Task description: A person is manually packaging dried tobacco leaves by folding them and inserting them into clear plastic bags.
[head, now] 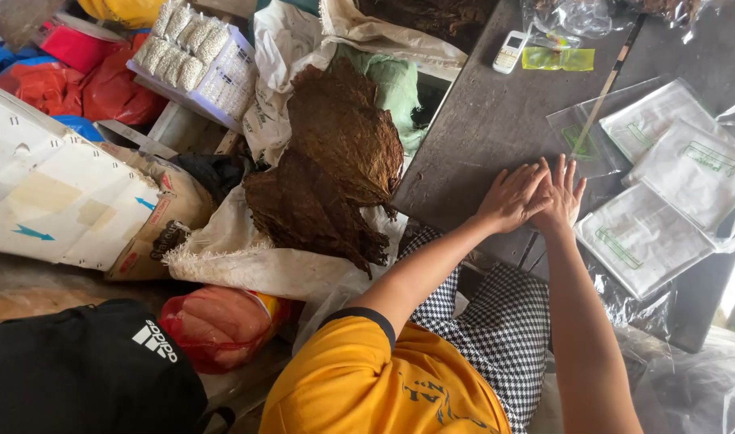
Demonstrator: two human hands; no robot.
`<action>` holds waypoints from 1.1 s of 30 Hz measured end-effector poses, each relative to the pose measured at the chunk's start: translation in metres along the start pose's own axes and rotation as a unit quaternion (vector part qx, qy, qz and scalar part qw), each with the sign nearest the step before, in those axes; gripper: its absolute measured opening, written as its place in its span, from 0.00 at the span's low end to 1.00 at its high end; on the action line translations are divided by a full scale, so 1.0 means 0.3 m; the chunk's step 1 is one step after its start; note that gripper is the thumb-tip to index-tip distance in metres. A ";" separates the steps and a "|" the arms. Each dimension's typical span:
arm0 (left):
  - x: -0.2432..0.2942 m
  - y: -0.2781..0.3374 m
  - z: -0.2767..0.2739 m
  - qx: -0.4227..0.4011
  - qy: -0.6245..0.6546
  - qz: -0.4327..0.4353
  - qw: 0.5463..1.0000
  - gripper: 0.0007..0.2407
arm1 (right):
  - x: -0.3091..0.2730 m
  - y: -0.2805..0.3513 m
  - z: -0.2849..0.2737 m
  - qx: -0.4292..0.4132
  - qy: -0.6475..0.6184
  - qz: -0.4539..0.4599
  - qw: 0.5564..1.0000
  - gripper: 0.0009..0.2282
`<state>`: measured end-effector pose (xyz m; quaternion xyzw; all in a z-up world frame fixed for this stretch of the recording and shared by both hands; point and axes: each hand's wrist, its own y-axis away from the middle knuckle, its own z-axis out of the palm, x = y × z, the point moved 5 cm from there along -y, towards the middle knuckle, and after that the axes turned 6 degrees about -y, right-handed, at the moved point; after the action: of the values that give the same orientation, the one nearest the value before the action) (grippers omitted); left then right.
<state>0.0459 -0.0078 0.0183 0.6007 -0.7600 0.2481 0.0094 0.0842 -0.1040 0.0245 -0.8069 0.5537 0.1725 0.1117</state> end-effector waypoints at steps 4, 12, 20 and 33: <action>0.005 0.007 -0.008 -0.002 0.000 -0.001 1.000 0.29 | 0.015 -0.008 0.016 0.003 0.001 0.003 1.000 0.27; 0.002 0.007 -0.003 -0.013 0.012 0.001 1.000 0.29 | 0.003 -0.003 0.002 0.022 -0.009 0.003 1.000 0.26; 0.017 0.002 -0.068 0.001 0.026 -0.002 1.000 0.26 | 0.025 0.053 -0.043 0.221 -0.125 -0.042 0.966 0.19; 0.016 0.015 -0.039 0.007 0.011 -0.013 1.000 0.22 | 0.042 0.080 -0.035 0.267 -0.133 -0.058 0.953 0.09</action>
<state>0.0371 -0.0068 0.0283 0.6076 -0.7503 0.2601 0.0165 0.0675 -0.1272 0.0293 -0.7481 0.5118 0.1177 0.4056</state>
